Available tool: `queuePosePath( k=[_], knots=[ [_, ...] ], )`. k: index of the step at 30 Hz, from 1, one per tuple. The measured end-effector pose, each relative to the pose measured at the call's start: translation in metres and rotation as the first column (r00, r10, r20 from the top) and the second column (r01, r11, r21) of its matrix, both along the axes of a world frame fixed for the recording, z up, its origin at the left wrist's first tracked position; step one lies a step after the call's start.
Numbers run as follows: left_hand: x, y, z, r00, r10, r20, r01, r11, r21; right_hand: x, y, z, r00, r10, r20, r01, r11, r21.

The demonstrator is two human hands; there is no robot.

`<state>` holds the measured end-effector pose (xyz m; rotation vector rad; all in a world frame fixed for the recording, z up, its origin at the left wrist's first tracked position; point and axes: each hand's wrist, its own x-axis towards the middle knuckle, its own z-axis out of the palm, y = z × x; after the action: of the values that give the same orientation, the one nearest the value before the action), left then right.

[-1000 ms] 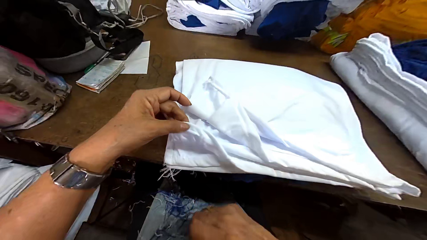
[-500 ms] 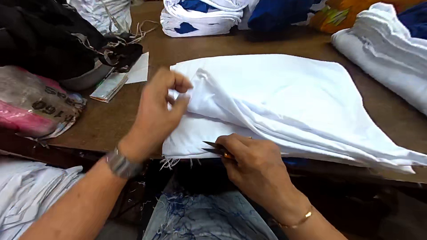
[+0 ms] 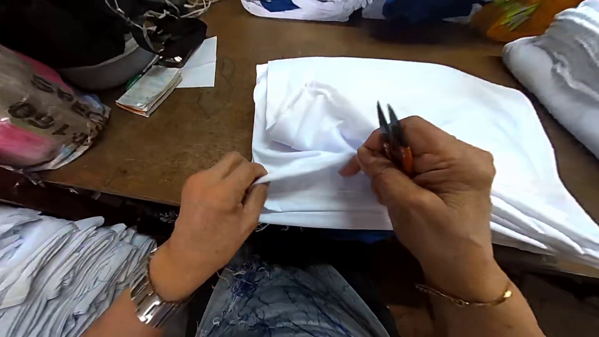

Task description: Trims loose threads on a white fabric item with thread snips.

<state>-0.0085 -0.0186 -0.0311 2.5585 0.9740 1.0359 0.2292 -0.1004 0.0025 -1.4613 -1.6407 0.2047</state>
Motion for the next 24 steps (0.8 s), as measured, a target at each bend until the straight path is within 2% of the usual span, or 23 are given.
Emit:
queuePosePath(
  k=[2,3,6,9,12,15,17,19,21,23,24],
  knots=[
    [-0.005,0.001,0.001,0.981,-0.004,0.193,0.049,0.971,-0.232,-0.005,0.002,-0.017,0.998,0.042,-0.048,-0.043,0.999,-0.015],
    [-0.007,-0.001,0.001,0.943,0.014,0.331,0.113,0.926,-0.36,-0.007,0.001,-0.026,0.997,0.071,-0.023,-0.071,0.997,0.012],
    [-0.01,-0.011,0.0,0.768,0.144,0.625,0.365,0.703,-0.61,-0.013,-0.01,-0.045,0.989,0.148,0.019,-0.149,0.981,0.123],
    [-0.009,-0.015,-0.005,0.626,0.229,0.745,0.531,0.574,-0.623,-0.024,-0.014,-0.049,0.986,0.127,0.106,-0.141,0.98,0.14],
    [-0.009,-0.021,-0.011,0.598,0.208,0.774,0.56,0.583,-0.589,-0.034,-0.008,-0.051,0.956,-0.002,0.293,-0.062,0.976,0.21],
    [-0.01,-0.022,-0.011,0.582,0.25,0.774,0.511,0.627,-0.588,-0.028,-0.01,-0.048,0.908,0.051,0.415,-0.131,0.977,0.166],
    [-0.012,-0.022,-0.01,0.537,0.331,0.776,0.519,0.596,-0.613,-0.02,-0.018,-0.05,0.866,0.091,0.492,-0.165,0.98,0.109],
    [-0.01,-0.025,-0.012,0.499,0.386,0.776,0.576,0.521,-0.63,-0.015,-0.023,-0.052,0.845,0.103,0.525,-0.162,0.984,0.068],
    [-0.007,-0.029,-0.013,0.493,0.402,0.771,0.606,0.477,-0.636,-0.013,-0.023,-0.047,0.91,0.14,0.39,-0.156,0.988,0.01],
    [-0.007,-0.032,-0.012,0.537,0.34,0.772,0.58,0.515,-0.631,-0.015,-0.02,-0.036,0.974,0.223,0.042,-0.221,0.974,-0.048],
    [-0.007,-0.033,-0.011,0.563,0.303,0.769,0.56,0.544,-0.624,-0.018,-0.018,-0.032,0.956,0.255,-0.143,-0.263,0.964,-0.043]
  ],
)
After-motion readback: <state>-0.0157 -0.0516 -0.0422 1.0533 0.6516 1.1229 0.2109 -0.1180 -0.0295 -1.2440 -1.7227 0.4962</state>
